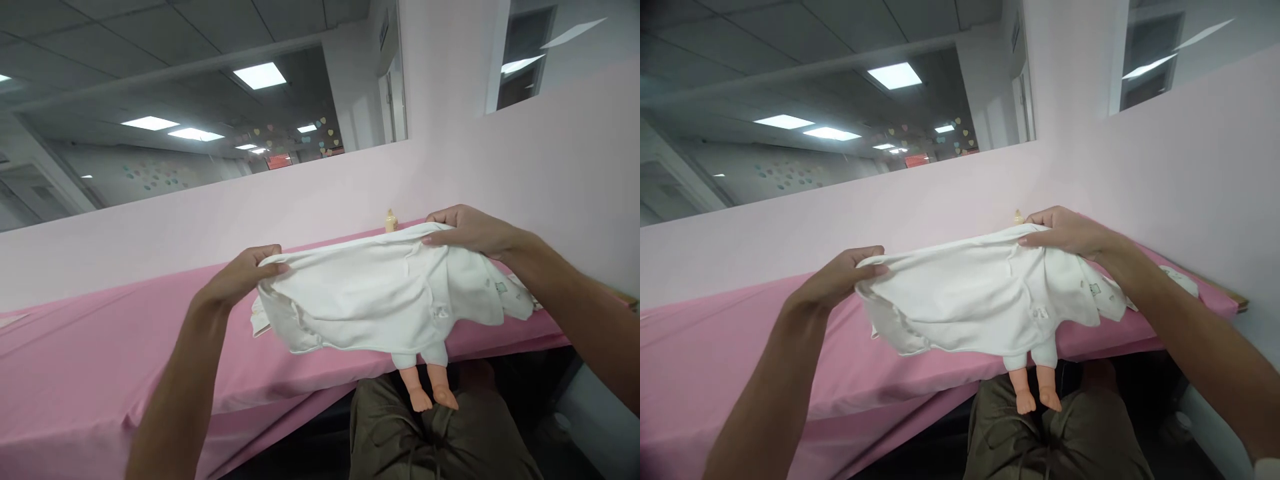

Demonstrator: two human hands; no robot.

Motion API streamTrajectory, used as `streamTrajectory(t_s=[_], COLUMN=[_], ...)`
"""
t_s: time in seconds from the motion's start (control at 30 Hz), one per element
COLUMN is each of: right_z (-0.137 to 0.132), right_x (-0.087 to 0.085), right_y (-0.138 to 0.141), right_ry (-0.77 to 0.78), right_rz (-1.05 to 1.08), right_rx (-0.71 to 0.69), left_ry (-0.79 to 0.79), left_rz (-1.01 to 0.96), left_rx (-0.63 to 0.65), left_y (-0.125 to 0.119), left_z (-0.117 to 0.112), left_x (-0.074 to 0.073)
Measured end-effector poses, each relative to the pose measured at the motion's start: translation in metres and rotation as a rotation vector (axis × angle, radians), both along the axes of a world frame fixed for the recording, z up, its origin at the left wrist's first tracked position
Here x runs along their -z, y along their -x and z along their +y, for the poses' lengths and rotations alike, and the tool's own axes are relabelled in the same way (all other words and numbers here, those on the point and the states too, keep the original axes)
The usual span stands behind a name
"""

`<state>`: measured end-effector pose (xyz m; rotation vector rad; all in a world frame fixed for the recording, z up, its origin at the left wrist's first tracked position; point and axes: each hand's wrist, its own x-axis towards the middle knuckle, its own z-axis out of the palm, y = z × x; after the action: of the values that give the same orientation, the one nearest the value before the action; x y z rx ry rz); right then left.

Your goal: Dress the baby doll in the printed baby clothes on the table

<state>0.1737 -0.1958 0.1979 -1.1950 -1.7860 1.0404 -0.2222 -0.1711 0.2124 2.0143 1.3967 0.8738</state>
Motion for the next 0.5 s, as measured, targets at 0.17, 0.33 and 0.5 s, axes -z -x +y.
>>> streamTrajectory(t_s=[0.17, 0.33, 0.5], right_z=[0.029, 0.076, 0.123], right_x=[0.01, 0.05, 0.101], right_y=[0.014, 0.032, 0.038], right_ry=[0.024, 0.095, 0.163], right_rz=[0.165, 0.118, 0.108], right_rx=[0.055, 0.147, 0.336], left_ry=[-0.064, -0.074, -0.134], left_rz=[-0.032, 0.204, 0.367], left_rx=[-0.052, -0.048, -0.195], left_y=[-0.006, -0.019, -0.046], left_z=[0.03, 0.105, 0.151], left_x=[0.003, 0.059, 0.132])
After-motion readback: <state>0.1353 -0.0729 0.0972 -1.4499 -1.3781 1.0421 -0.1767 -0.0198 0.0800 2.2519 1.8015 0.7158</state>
